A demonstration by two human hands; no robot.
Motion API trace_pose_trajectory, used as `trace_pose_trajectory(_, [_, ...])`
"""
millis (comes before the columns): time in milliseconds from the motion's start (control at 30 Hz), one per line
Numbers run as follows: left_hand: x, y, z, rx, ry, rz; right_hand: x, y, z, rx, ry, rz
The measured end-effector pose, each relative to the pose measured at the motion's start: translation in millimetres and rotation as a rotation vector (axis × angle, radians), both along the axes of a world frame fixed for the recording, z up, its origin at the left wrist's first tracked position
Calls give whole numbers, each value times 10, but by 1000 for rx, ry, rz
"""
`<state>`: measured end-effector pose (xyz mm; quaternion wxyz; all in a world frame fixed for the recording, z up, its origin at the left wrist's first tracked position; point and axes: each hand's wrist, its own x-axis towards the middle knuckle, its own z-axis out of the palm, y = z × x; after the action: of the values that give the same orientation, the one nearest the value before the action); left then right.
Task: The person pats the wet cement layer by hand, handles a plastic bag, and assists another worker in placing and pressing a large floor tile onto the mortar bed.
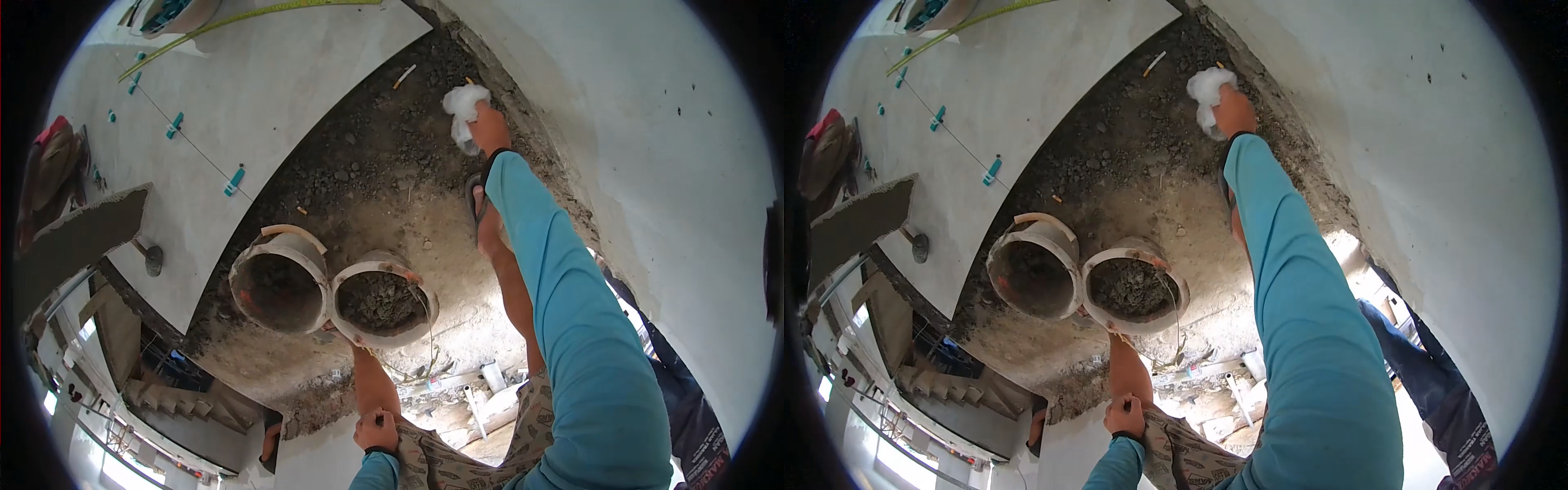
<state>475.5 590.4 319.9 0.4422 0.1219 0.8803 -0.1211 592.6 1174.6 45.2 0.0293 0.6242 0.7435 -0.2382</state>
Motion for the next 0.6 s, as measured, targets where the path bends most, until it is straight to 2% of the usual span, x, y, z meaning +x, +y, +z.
trace_pose_trajectory(167, [-5,-105,-24,-16,28,-9,229,-29,-156,-111,-163,-128])
trace_pose_trajectory(233, [-16,-170,-12,-14,24,3,381,-437,-314,-92,-113,-50])
trace_pose_trajectory(267, [-19,-169,1,-22,23,18,504,-642,-482,-224,-82,9])
trace_pose_trajectory(300, [-18,-154,-6,-28,25,33,712,-937,-780,-97,-26,233])
trace_pose_trajectory(333, [-15,-138,-7,-29,24,33,756,-1248,-773,-322,40,37])
trace_pose_trajectory(367, [-20,-131,11,-34,7,50,602,-1465,-357,-344,-140,101])
trace_pose_trajectory(433, [-43,-134,-5,-46,-3,56,973,-1986,-773,-359,-30,248])
trace_pose_trajectory(467, [-26,-146,-5,-24,0,17,1065,-2171,-782,-371,-22,243])
trace_pose_trajectory(533, [-8,-156,-11,-11,1,-18,1190,-2428,-770,-381,40,55])
trace_pose_trajectory(600, [13,-139,-31,-17,-15,-43,1143,-2351,-591,-382,11,48])
